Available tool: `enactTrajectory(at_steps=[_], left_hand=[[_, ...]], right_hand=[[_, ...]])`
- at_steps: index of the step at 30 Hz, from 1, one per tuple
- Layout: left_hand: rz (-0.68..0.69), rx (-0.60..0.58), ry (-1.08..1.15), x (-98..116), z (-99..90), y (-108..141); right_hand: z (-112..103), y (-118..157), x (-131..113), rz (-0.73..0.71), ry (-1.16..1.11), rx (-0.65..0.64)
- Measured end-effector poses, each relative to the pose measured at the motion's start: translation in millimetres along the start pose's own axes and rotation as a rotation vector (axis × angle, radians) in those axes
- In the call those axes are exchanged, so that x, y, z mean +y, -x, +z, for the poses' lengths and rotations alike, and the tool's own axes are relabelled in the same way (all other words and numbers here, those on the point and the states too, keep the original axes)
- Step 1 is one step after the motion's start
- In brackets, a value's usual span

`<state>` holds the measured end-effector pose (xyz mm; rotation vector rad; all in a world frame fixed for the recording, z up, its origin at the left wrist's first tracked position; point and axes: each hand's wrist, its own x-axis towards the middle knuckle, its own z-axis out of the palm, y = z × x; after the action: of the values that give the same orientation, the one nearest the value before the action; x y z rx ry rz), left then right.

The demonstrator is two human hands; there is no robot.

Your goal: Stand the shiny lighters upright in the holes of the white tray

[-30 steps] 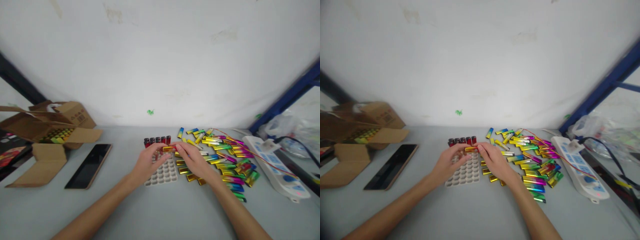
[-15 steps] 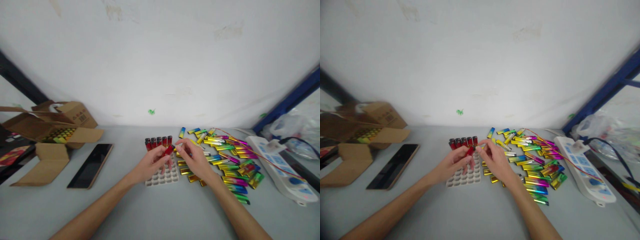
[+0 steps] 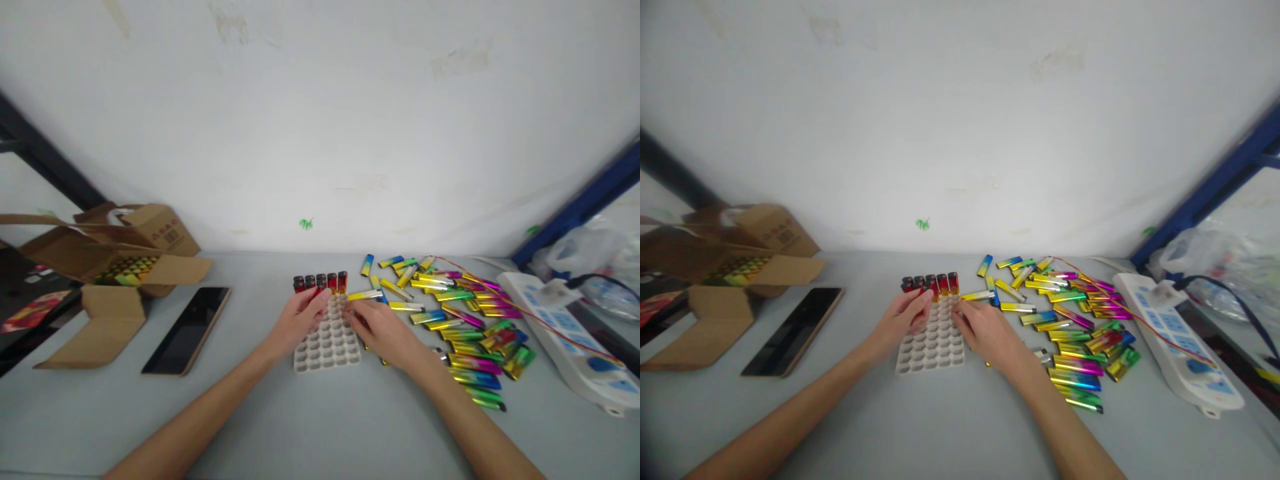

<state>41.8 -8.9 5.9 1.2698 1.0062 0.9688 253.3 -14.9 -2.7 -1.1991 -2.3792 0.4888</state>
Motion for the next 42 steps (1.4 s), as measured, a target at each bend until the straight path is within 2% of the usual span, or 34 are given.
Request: enactTrajectory(at_steps=[5, 15, 20, 26, 30, 33, 36, 42], left_hand=[[0.080, 0.118, -0.196, -4.0, -5.9, -0.4], [0.096, 0.130, -0.269, -7.1, -8.0, -1.4], [0.076, 0.044, -0.168, -3.4, -5.3, 1.7], [0.071, -0.066, -0.015, 15.0, 1.1, 11.7], [0.073, -0.021, 0.054, 27.4, -0.9, 13.5], [0.159, 0.036, 0.037, 34.6, -7.1, 12.6], [0.315, 0.082, -0.034, 42.7, -11.8, 11.3], [0.604, 0.228, -0.443, 56.2, -10.1, 2.3]], right_hand=[[1.5, -0.4, -1.4, 0.014, -0.008, 0.002], [5.8, -1.0, -4.5, -0.010, -0.025, 0.026], [4.7, -0.3, -9.8, -0.034, -0.021, 0.041], [7.1, 0.2, -14.7, -0.064, 0.096, 0.093], [8.8, 0.2, -15.8, -0.068, 0.109, 0.106], [8.2, -1.0, -17.0, -0.078, 0.124, 0.095], [7.6, -2.8, -18.3, -0.097, 0.160, 0.084], [9.7, -3.8, -22.1, -0.079, 0.170, 0.095]])
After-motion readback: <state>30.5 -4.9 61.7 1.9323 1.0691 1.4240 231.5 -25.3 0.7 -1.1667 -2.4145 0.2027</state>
